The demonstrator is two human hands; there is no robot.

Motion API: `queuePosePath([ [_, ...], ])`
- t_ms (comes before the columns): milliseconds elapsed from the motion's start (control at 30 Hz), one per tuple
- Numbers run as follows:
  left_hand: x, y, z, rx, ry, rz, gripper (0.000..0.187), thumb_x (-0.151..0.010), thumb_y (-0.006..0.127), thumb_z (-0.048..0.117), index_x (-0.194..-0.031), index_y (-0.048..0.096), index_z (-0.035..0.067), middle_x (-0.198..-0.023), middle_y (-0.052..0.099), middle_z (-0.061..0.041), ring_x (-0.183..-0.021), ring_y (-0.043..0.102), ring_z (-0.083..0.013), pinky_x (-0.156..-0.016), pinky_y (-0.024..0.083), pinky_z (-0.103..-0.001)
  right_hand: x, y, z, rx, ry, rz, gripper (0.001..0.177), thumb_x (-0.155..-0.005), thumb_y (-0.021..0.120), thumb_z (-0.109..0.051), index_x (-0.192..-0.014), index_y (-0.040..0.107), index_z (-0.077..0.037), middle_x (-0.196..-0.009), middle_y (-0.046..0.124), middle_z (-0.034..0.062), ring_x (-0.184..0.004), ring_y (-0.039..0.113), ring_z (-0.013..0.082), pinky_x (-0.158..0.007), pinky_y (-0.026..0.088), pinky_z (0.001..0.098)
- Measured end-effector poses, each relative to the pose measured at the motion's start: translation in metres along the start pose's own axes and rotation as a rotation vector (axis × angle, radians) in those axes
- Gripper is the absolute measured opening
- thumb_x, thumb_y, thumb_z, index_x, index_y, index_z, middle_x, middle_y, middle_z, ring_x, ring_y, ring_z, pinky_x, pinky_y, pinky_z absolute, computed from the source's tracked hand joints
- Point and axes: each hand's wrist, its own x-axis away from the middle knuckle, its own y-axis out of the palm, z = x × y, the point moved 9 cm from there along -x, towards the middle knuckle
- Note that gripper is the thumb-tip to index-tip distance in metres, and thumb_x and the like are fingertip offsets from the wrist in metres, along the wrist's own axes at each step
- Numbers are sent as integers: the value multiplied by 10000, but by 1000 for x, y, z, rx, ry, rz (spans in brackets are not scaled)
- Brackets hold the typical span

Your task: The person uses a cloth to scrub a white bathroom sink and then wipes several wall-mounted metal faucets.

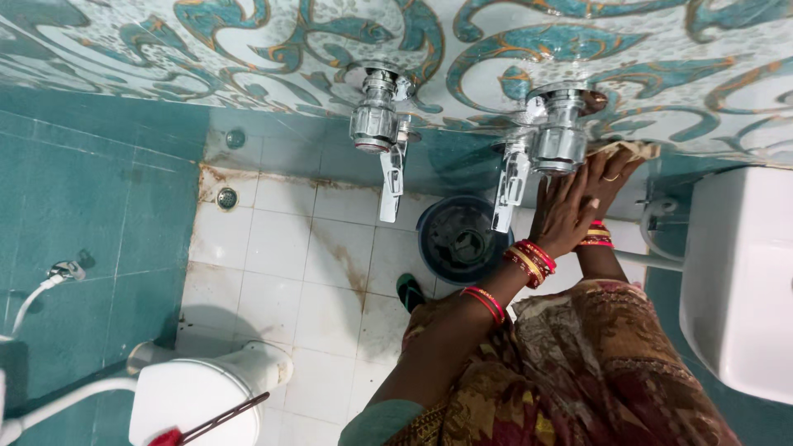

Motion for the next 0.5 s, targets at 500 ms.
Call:
queuePosePath([
  [500,33,-55,-177,317,-165,129,712,-1103,466,394,-1671,212,48,-1735,234,-274,-1598,290,-448,-1286,334,-492,59,115,-160,-380,-138,-329,517,-1128,602,-332,-1586,408,-191,-1626,301,130,-1527,239,433,-1229,251,645],
])
